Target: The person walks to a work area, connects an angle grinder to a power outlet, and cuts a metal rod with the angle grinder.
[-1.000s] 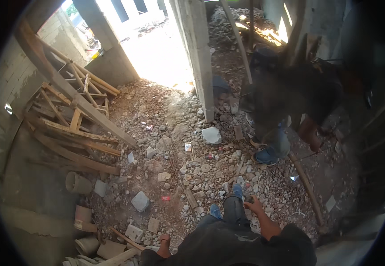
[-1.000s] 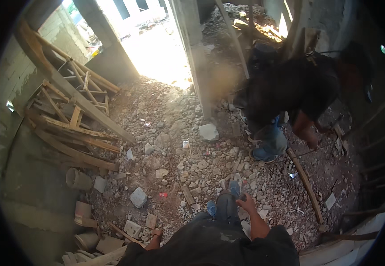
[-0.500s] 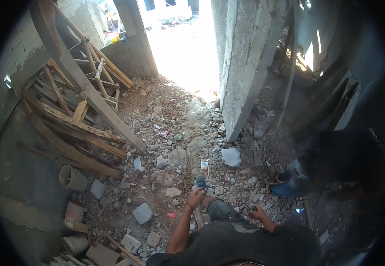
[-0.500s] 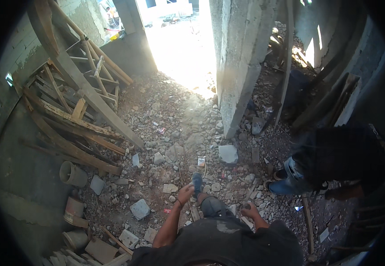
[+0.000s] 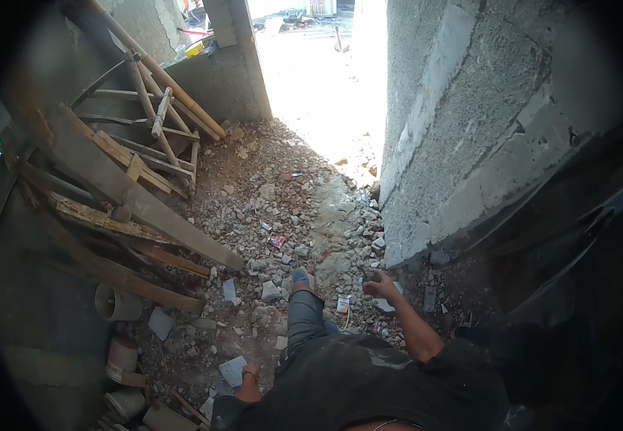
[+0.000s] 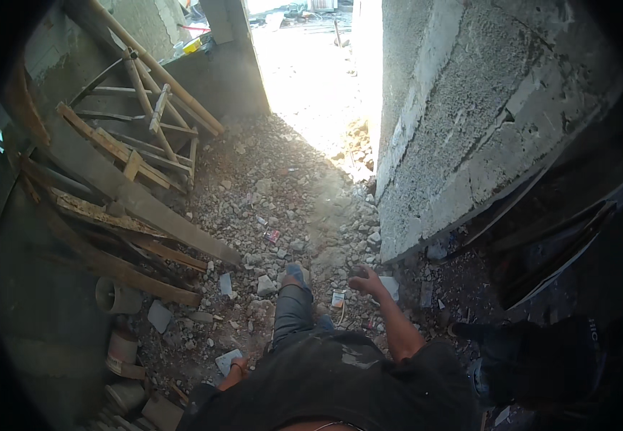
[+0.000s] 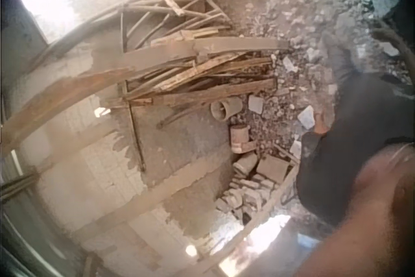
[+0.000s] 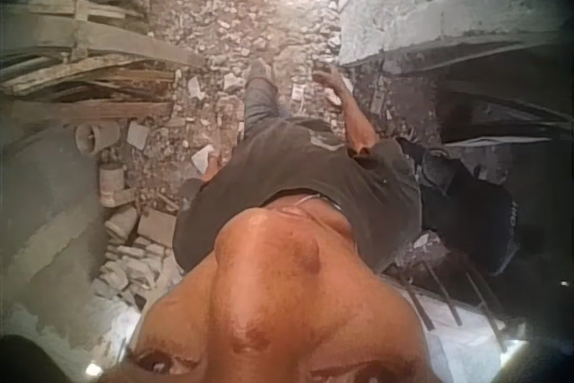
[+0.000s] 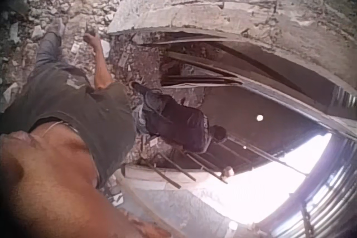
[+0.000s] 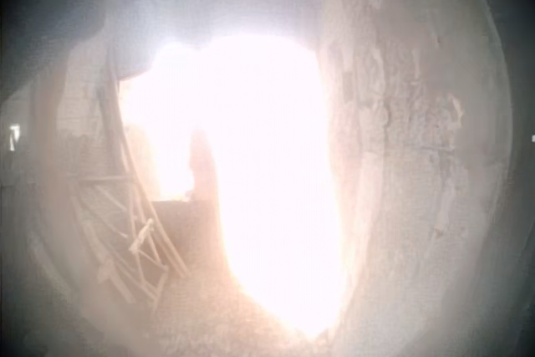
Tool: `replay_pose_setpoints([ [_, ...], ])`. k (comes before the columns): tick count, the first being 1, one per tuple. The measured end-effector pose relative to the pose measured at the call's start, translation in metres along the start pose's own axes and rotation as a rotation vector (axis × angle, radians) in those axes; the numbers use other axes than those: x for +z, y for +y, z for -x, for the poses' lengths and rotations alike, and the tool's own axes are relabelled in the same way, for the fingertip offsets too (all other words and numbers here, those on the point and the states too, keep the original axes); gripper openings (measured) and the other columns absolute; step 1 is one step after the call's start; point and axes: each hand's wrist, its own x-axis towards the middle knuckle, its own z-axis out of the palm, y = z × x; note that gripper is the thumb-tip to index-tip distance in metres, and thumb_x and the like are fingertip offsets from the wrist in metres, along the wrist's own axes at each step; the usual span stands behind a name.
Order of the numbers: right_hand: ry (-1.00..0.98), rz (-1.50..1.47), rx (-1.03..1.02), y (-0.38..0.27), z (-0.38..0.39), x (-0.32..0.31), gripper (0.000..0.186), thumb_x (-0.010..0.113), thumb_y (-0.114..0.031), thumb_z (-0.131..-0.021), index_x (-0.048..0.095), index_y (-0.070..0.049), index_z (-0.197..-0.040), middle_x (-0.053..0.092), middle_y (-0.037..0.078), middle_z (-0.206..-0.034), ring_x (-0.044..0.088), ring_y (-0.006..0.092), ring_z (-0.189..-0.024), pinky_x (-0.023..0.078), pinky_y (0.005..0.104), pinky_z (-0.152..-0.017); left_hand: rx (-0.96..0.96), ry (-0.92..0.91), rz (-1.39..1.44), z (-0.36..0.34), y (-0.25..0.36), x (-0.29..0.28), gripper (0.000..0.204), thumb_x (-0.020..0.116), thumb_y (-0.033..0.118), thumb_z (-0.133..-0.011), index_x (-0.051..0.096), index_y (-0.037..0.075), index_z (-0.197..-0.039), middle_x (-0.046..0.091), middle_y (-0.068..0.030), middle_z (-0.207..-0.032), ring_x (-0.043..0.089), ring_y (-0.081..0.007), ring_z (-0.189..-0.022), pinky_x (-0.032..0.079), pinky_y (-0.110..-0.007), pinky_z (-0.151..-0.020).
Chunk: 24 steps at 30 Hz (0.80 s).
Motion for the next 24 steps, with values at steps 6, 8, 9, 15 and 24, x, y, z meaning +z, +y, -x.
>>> replay_pose_setpoints([
  [6,-0.284,-0.476,0.137,-0.143,-0.123,0.051,0.062,0.073,-0.025,-0.08,0.044,-0.021,-0.134,0.052,0.012,-0.122,0.06,0.0272,-0.103,0.054,0.0394,-0.078,0.222,0.038,0.308,-0.2,0.153,-0.168,0.035,0.06,0.025,-0.084,0.067,0.007,-0.114,0.067,-0.013,-0.111,0.064,-0.0256,-0.105,0.052,-0.039,-0.085],
  [8,-0.086,-0.47,0.264,-0.147,-0.18,0.05,0.057,0.071,-0.019,-0.08,0.047,-0.019,-0.131,0.064,0.009,-0.098,0.065,0.0219,-0.08,0.052,0.0388,-0.07,0.342,0.084,0.415,-0.249,0.167,-0.248,0.036,0.06,0.025,-0.084,0.066,0.007,-0.114,0.068,-0.0124,-0.109,0.064,-0.0251,-0.103,0.052,-0.038,-0.084],
  [9,-0.12,-0.384,0.198,-0.153,-0.205,0.045,0.051,0.07,-0.018,-0.079,0.05,-0.017,-0.126,0.064,0.009,-0.093,0.065,0.023,-0.077,0.052,0.04,-0.069,0.387,0.119,0.464,-0.272,0.163,-0.292,0.037,0.06,0.026,-0.084,0.066,0.006,-0.115,0.068,-0.0121,-0.109,0.065,-0.0248,-0.102,0.052,-0.038,-0.084],
  [15,0.065,-0.332,0.396,-0.144,-0.314,-0.034,0.046,0.073,-0.009,-0.075,0.051,-0.016,-0.115,0.063,0.009,-0.09,0.065,0.0242,-0.076,0.053,0.0435,-0.064,0.128,0.118,0.956,-0.331,0.173,-0.505,0.041,0.06,0.026,-0.085,0.063,0.003,-0.119,0.069,-0.0115,-0.099,0.066,-0.021,-0.091,0.052,-0.035,-0.078],
  [24,0.377,-0.663,0.495,-0.223,-0.488,-0.065,0.033,0.071,-0.009,-0.076,0.058,-0.013,-0.106,0.062,0.011,-0.084,0.063,0.0238,-0.072,0.053,0.0432,-0.067,0.558,0.408,1.215,-0.478,0.342,-0.927,0.041,0.058,0.026,-0.091,0.058,0.002,-0.124,0.066,-0.0176,-0.109,0.065,-0.0224,-0.099,0.051,-0.032,-0.082],
])
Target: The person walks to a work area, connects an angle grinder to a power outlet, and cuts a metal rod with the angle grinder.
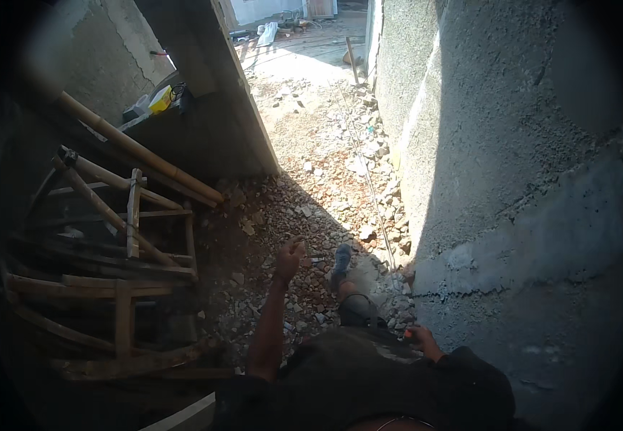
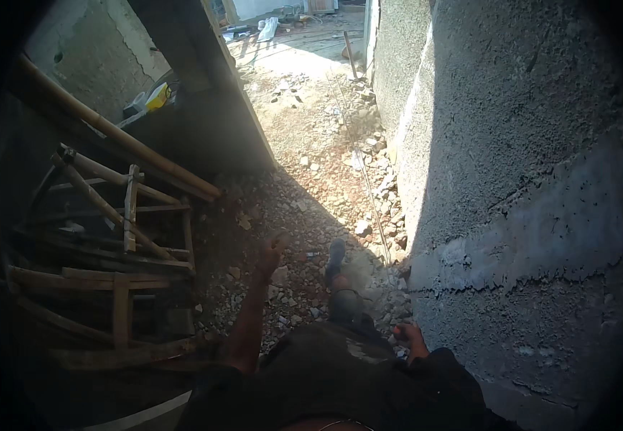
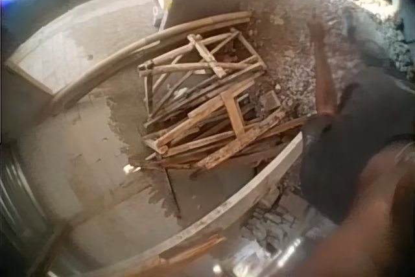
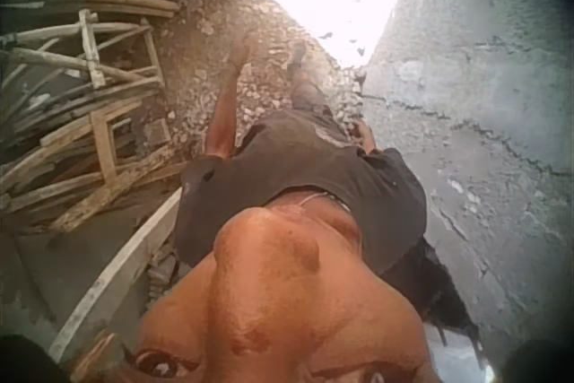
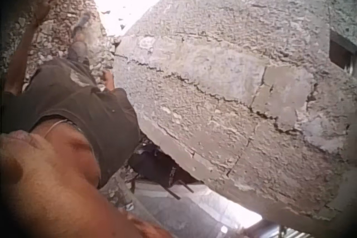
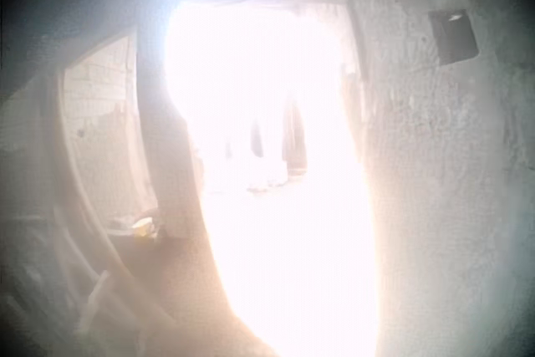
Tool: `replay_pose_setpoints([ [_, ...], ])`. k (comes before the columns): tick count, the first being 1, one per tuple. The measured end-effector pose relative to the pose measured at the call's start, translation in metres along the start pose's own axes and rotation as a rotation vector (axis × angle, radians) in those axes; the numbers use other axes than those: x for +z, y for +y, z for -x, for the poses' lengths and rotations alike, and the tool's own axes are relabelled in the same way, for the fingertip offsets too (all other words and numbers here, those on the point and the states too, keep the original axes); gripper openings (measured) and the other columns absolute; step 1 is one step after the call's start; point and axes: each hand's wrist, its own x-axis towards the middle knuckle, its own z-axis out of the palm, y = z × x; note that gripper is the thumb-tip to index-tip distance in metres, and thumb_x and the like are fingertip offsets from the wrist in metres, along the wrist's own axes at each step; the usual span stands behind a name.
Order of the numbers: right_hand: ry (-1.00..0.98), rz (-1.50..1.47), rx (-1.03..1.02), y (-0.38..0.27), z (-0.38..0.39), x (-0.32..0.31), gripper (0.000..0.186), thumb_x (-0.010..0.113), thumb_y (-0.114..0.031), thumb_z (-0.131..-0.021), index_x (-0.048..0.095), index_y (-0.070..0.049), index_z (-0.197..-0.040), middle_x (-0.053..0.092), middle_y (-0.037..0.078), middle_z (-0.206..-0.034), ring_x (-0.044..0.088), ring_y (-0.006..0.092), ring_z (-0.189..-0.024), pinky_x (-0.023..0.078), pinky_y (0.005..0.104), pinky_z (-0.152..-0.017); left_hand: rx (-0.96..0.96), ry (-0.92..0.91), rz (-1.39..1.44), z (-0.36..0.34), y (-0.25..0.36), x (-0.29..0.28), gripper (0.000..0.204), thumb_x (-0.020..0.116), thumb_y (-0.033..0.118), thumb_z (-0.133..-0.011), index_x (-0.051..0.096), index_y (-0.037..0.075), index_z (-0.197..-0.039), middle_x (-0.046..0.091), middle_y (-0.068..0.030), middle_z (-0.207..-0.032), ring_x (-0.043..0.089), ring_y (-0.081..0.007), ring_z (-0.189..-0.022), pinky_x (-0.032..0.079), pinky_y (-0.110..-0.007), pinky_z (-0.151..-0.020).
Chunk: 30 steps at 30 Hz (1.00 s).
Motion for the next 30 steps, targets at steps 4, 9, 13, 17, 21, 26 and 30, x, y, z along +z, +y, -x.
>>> replay_pose_setpoints([
  [4,-0.08,0.517,-0.004,-0.1,-0.046,0.093,0.018,0.071,-0.014,-0.077,0.063,-0.007,-0.092,0.062,0.01,-0.078,0.061,0.0216,-0.067,0.05,0.0373,-0.058,0.136,-0.245,-0.164,-0.138,-0.007,0.039,0.041,0.061,0.027,-0.089,0.059,0.009,-0.125,0.064,-0.0127,-0.117,0.064,-0.0224,-0.102,0.051,-0.034,-0.084],
  [9,-0.496,-0.192,-0.306,-0.277,-0.152,0.215,0.016,0.07,-0.007,-0.079,0.058,-0.004,-0.09,0.058,0.004,-0.073,0.056,0.0141,-0.06,0.042,0.0287,-0.048,-0.333,-0.359,-0.129,-0.241,-0.172,-0.001,0.037,0.057,0.018,-0.09,0.057,0.004,-0.124,0.061,-0.0145,-0.116,0.06,-0.019,-0.099,0.051,-0.037,-0.08],
  [13,-0.426,0.245,-0.607,-0.48,-0.151,0.349,0.03,0.072,-0.003,-0.076,0.059,-0.008,-0.103,0.061,0.004,-0.085,0.059,0.0142,-0.068,0.049,0.0277,-0.058,-0.371,-0.247,-0.131,-0.338,-0.156,0.004,0.036,0.058,0.02,-0.089,0.059,0.004,-0.122,0.062,-0.0143,-0.111,0.061,-0.0189,-0.096,0.051,-0.037,-0.079],
  [17,-0.363,0.192,-0.687,-0.601,-0.188,0.425,0.048,0.074,-0.011,-0.077,0.053,-0.012,-0.12,0.061,0.003,-0.094,0.06,0.0143,-0.077,0.05,0.0277,-0.061,-0.38,-0.19,-0.147,-0.446,-0.142,0.033,0.035,0.059,0.022,-0.089,0.061,0.004,-0.118,0.064,-0.0139,-0.104,0.062,-0.0187,-0.092,0.051,-0.036,-0.076],
  [21,-0.232,0.226,-0.406,-0.665,-0.28,0.475,0.057,0.074,-0.017,-0.077,0.047,-0.014,-0.128,0.061,0.006,-0.103,0.063,0.0173,-0.085,0.052,0.032,-0.064,-0.367,-0.098,-0.188,-0.566,-0.124,0.02,0.034,0.06,0.025,-0.088,0.063,0.004,-0.115,0.066,-0.0136,-0.096,0.063,-0.0185,-0.088,0.05,-0.036,-0.074],
  [26,-0.185,0.991,-0.591,-0.678,-0.406,0.455,0.051,0.08,-0.008,-0.062,0.063,-0.002,-0.11,0.068,0.013,-0.093,0.066,0.0208,-0.08,0.055,0.034,-0.069,-0.334,-0.062,-0.189,-0.757,-0.059,0.061,0.034,0.061,0.028,-0.087,0.066,0.005,-0.111,0.068,-0.0132,-0.087,0.064,-0.0183,-0.083,0.05,-0.035,-0.072],
  [30,-0.138,1.084,-0.366,-0.789,-0.341,0.53,0.048,0.072,-0.026,-0.074,0.062,-0.004,-0.116,0.068,0.015,-0.101,0.066,0.0225,-0.091,0.052,0.0318,-0.077,-0.061,-0.086,0.257,-0.886,0.18,0.092,0.04,0.059,0.016,-0.093,0.052,-0.004,-0.127,0.063,-0.0124,-0.113,0.061,-0.0172,-0.101,0.049,-0.028,-0.088],
])
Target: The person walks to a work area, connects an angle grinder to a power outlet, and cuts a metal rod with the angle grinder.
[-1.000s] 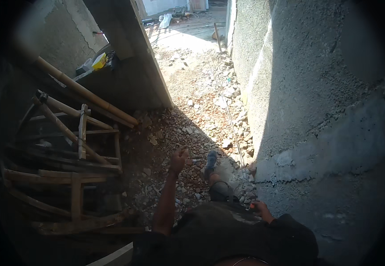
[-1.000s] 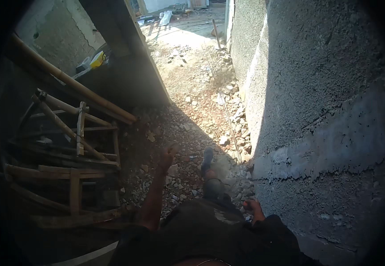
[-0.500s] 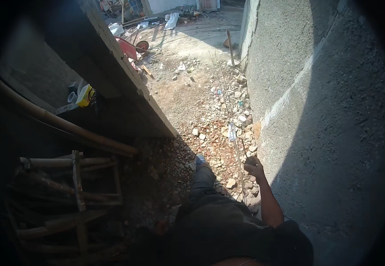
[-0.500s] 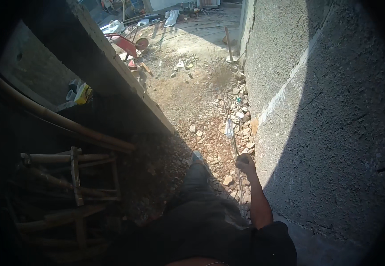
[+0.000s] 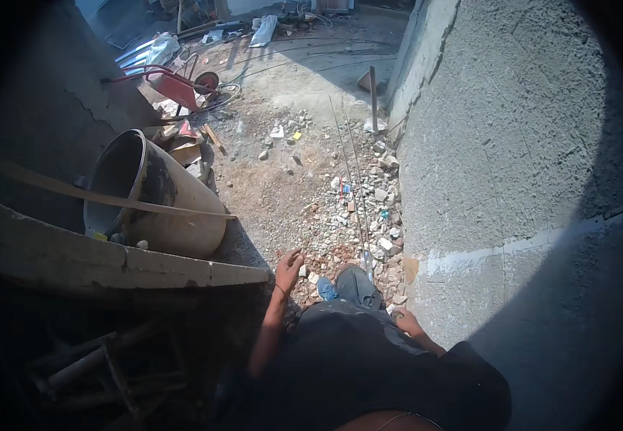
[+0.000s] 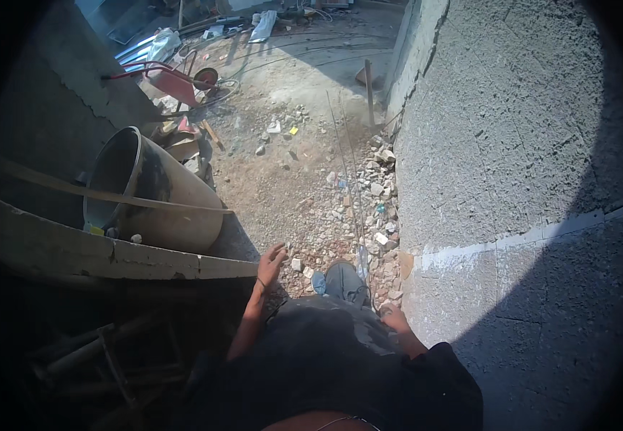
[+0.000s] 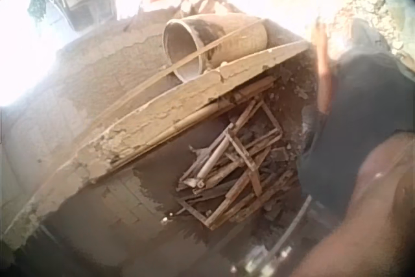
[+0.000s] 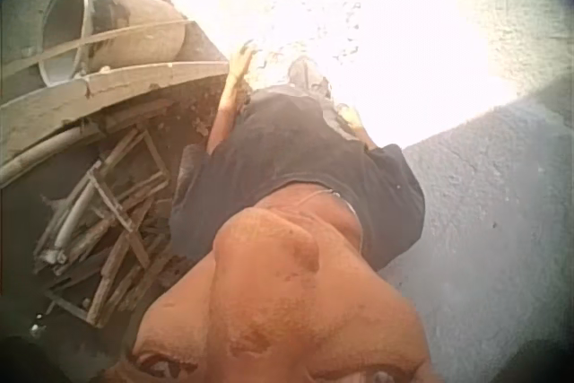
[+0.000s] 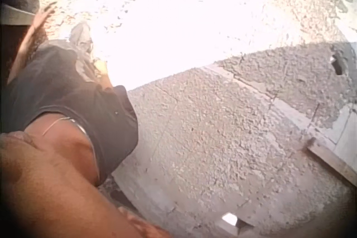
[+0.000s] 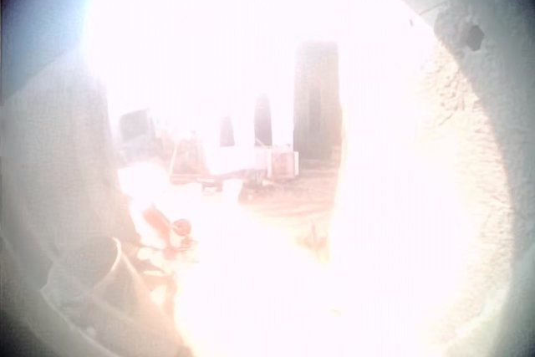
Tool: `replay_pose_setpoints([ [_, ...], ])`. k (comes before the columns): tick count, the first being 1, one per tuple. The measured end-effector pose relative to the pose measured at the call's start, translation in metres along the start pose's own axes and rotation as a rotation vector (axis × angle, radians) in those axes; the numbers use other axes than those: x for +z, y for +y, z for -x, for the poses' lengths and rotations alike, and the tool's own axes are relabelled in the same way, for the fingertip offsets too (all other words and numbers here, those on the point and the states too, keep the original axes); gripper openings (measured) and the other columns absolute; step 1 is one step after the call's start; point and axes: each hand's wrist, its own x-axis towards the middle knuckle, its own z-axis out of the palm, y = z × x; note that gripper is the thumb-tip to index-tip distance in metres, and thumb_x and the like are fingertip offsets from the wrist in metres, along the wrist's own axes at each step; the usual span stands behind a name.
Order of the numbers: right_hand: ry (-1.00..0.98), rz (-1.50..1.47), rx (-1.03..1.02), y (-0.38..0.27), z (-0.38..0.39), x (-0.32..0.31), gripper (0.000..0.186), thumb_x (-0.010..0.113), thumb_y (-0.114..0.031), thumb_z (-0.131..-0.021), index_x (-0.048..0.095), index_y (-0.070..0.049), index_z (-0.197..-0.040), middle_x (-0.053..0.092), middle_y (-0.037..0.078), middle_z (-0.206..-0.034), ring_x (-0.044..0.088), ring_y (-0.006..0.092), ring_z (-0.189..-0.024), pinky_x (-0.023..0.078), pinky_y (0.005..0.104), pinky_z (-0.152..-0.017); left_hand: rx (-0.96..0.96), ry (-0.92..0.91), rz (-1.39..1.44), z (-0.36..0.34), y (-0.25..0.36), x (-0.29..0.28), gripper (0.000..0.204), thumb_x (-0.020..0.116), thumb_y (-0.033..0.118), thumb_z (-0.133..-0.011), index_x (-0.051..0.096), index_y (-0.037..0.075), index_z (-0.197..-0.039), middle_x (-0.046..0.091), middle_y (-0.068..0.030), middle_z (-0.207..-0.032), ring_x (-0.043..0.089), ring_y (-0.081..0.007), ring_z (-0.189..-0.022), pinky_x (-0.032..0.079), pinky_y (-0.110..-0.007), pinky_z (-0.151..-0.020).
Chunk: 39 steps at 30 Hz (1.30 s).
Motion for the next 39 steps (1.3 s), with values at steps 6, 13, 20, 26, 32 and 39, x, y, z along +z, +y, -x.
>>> replay_pose_setpoints([
  [6,-0.029,-0.105,-0.079,-0.041,-0.157,-0.042,0.046,0.068,-0.016,-0.07,0.065,-0.013,-0.116,0.069,0.016,-0.103,0.066,0.0267,-0.093,0.05,0.0339,-0.081,0.659,-0.546,0.188,-0.081,0.345,0.08,0.048,0.059,0.027,-0.093,0.05,-0.002,-0.13,0.052,-0.0213,-0.132,0.048,-0.031,-0.125,0.037,-0.042,-0.104],
  [13,0.032,-0.104,0.029,-0.271,-0.433,-0.162,0.042,0.069,-0.019,-0.076,0.064,-0.009,-0.116,0.069,0.01,-0.1,0.063,0.021,-0.092,0.048,0.0318,-0.081,1.197,-0.743,0.868,-0.237,0.445,0.136,0.068,0.061,0.031,-0.092,0.023,0.041,-0.147,0.046,-0.0196,-0.14,0.036,-0.0446,-0.131,0.036,-0.066,-0.099],
  [20,0.129,0.132,-0.528,-0.589,-0.643,-0.318,0.064,0.083,-0.011,-0.062,0.059,-0.012,-0.122,0.065,0.009,-0.109,0.063,0.0222,-0.101,0.052,0.0347,-0.085,1.066,-0.849,1.177,-0.475,0.562,0.161,0.063,0.067,0.037,-0.086,0.038,0.039,-0.141,0.039,-0.0199,-0.145,0.037,-0.0506,-0.125,0.038,-0.065,-0.095],
  [26,0.089,-0.063,-0.72,-0.773,-0.788,-0.388,0.065,0.084,-0.018,-0.061,0.059,-0.013,-0.121,0.065,0.009,-0.109,0.061,0.0227,-0.101,0.046,0.034,-0.089,0.645,-0.851,1.159,-0.655,0.613,0.15,0.054,0.06,0.044,-0.088,0.042,0.039,-0.139,0.035,-0.0225,-0.146,0.041,-0.0501,-0.121,0.038,-0.064,-0.095],
  [32,-0.075,-0.206,-0.186,-0.761,-0.896,-0.409,0.063,0.08,-0.017,-0.063,0.06,-0.018,-0.122,0.066,0.014,-0.112,0.063,0.0266,-0.104,0.049,0.0356,-0.088,0.791,-0.851,1.021,-0.898,0.692,0.132,0.046,0.038,0.039,-0.099,0.034,0.021,-0.142,0.058,-0.0284,-0.103,0.053,-0.0456,-0.108,0.042,-0.056,-0.091],
  [39,-0.226,-0.31,0.071,-0.698,-0.957,-0.437,0.045,0.06,-0.012,-0.077,0.057,-0.002,-0.121,0.066,0.013,-0.101,0.064,0.02,-0.092,0.049,0.0312,-0.078,0.6,-0.681,0.674,-1.154,0.731,0.114,0.066,0.069,0.04,-0.078,0.046,0.005,-0.129,0.056,-0.0231,-0.098,0.058,-0.0324,-0.093,0.048,-0.046,-0.082],
])
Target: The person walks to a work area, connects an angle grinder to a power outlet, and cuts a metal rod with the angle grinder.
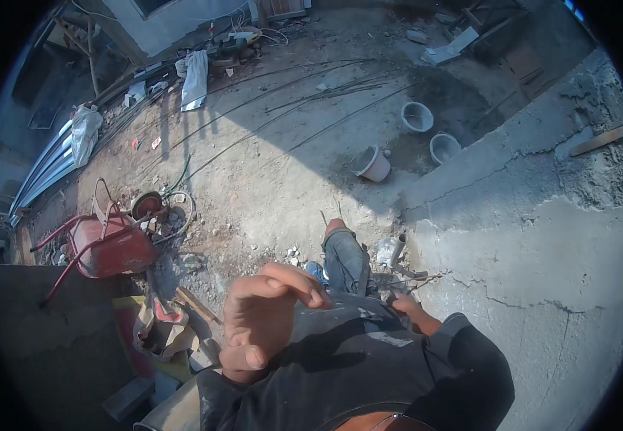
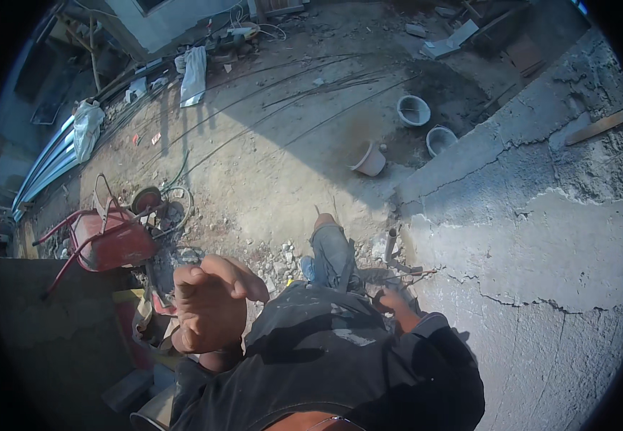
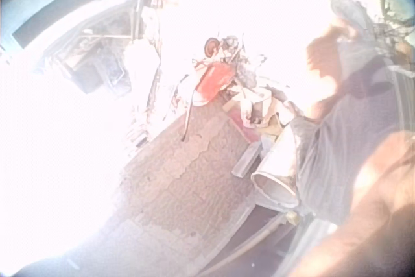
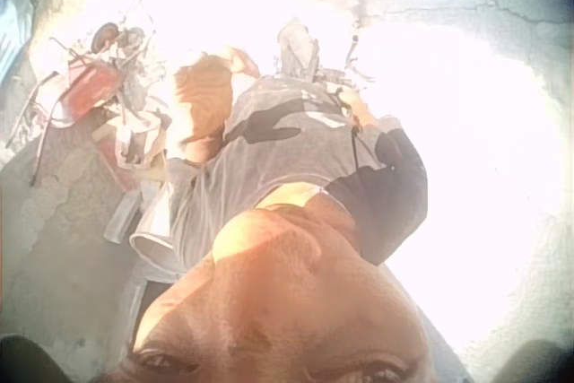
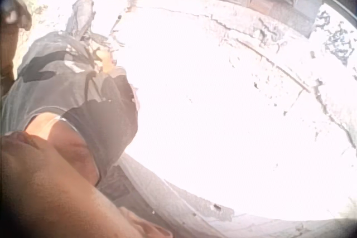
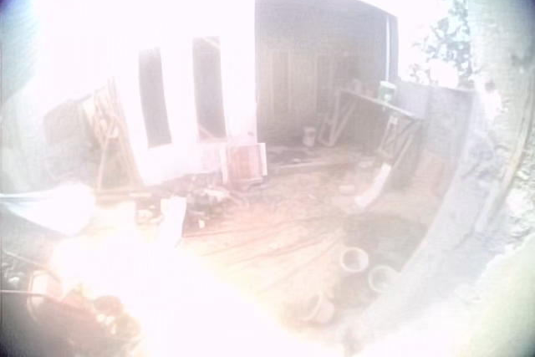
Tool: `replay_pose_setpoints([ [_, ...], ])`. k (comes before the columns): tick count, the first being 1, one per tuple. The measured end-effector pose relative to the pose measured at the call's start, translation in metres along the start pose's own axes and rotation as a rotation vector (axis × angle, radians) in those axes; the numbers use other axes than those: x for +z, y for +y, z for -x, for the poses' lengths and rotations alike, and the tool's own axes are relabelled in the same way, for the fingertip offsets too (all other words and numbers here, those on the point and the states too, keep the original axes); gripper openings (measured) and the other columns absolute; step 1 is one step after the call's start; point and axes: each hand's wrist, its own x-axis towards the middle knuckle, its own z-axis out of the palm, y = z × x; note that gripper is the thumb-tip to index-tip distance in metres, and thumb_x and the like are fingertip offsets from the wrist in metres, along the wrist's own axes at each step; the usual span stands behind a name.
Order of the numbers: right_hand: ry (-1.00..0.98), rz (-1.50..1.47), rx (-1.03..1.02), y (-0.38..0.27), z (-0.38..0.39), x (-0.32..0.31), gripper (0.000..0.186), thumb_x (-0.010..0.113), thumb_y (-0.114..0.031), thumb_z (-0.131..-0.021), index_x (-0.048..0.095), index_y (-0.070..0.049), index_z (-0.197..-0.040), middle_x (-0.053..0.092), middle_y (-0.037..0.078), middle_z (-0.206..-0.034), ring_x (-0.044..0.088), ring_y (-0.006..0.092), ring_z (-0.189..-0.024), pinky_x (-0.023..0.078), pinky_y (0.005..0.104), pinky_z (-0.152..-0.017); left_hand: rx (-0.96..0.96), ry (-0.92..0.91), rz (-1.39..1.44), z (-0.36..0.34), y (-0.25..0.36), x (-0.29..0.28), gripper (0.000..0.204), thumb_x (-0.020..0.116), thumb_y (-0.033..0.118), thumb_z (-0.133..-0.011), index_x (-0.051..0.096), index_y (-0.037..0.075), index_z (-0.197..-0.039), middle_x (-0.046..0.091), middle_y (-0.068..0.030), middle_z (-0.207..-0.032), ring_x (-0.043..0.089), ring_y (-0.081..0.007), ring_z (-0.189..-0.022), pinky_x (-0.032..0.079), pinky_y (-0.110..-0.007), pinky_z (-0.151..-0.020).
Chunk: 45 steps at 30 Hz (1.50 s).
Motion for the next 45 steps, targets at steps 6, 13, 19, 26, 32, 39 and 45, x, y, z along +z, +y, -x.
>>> replay_pose_setpoints([
  [6,0.119,-0.238,-0.504,-0.089,-0.139,-0.036,0.046,0.06,-0.024,-0.08,0.059,-0.003,-0.121,0.065,0.012,-0.108,0.063,0.0226,-0.099,0.05,0.0352,-0.083,-0.156,0.06,-0.185,-0.154,-0.06,-0.106,0.048,0.07,0.027,-0.078,0.058,-0.004,-0.113,0.061,-0.0211,-0.098,0.062,-0.0274,-0.087,0.049,-0.039,-0.078],
  [13,0.05,-0.802,-0.275,-0.316,-0.419,-0.187,0.046,0.068,-0.006,-0.074,0.056,0.001,-0.118,0.065,0.008,-0.096,0.061,0.0121,-0.089,0.048,0.0267,-0.075,-0.471,0.061,-0.947,-0.397,-0.264,-0.393,0.039,0.068,0.023,-0.084,0.062,0.005,-0.118,0.064,-0.0143,-0.097,0.062,-0.0171,-0.083,0.05,-0.029,-0.075],
  [19,0.503,-0.187,-0.349,-0.681,-0.411,-0.358,0.058,0.077,-0.01,-0.066,0.058,-0.008,-0.12,0.065,0.007,-0.096,0.063,0.0165,-0.084,0.05,0.0296,-0.067,-1.126,0.864,-0.799,-0.329,-0.313,-0.654,0.045,0.062,0.025,-0.086,0.056,0.003,-0.125,0.062,-0.0121,-0.099,0.065,-0.0224,-0.073,0.052,-0.034,-0.062],
  [26,0.546,-0.345,-0.233,-0.869,-0.497,-0.451,0.059,0.08,-0.012,-0.065,0.059,-0.013,-0.119,0.064,0.008,-0.103,0.063,0.0186,-0.089,0.052,0.0317,-0.068,-1.822,1.061,-1.028,-0.368,-0.289,-0.724,0.028,0.061,0.022,-0.083,0.064,-0.002,-0.097,0.061,-0.0119,-0.069,0.061,-0.0252,-0.056,0.047,-0.036,-0.046],
  [32,0.41,-0.387,0.087,-0.863,-0.626,-0.459,0.044,0.066,-0.032,-0.079,0.059,-0.013,-0.118,0.064,0.008,-0.097,0.063,0.0189,-0.077,0.051,0.0327,-0.057,-1.547,0.57,-1.159,-0.549,-0.403,-0.881,0.031,0.06,0.026,-0.085,0.064,-0.002,-0.097,0.063,-0.0128,-0.072,0.063,-0.0219,-0.061,0.05,-0.033,-0.053],
  [39,0.442,-0.615,0.078,-1.007,-0.706,-0.545,0.034,0.063,-0.032,-0.081,0.06,-0.014,-0.11,0.063,0.006,-0.085,0.06,0.0146,-0.061,0.046,0.0278,-0.046,-0.87,0.401,-1.111,-0.981,-0.471,-0.971,0.041,0.062,0.022,-0.086,0.059,0.003,-0.123,0.069,-0.0113,-0.089,0.065,-0.0179,-0.071,0.05,-0.029,-0.061],
  [45,0.252,-0.734,0.046,-1.094,-0.834,-0.692,0.033,0.067,-0.027,-0.078,0.06,-0.013,-0.107,0.062,0.004,-0.08,0.061,0.016,-0.064,0.048,0.0275,-0.051,-0.68,0.37,-1.012,-1.253,-0.567,-0.989,0.038,0.06,0.019,-0.088,0.059,0.004,-0.123,0.068,-0.009,-0.089,0.065,-0.0154,-0.078,0.05,-0.028,-0.066],
])
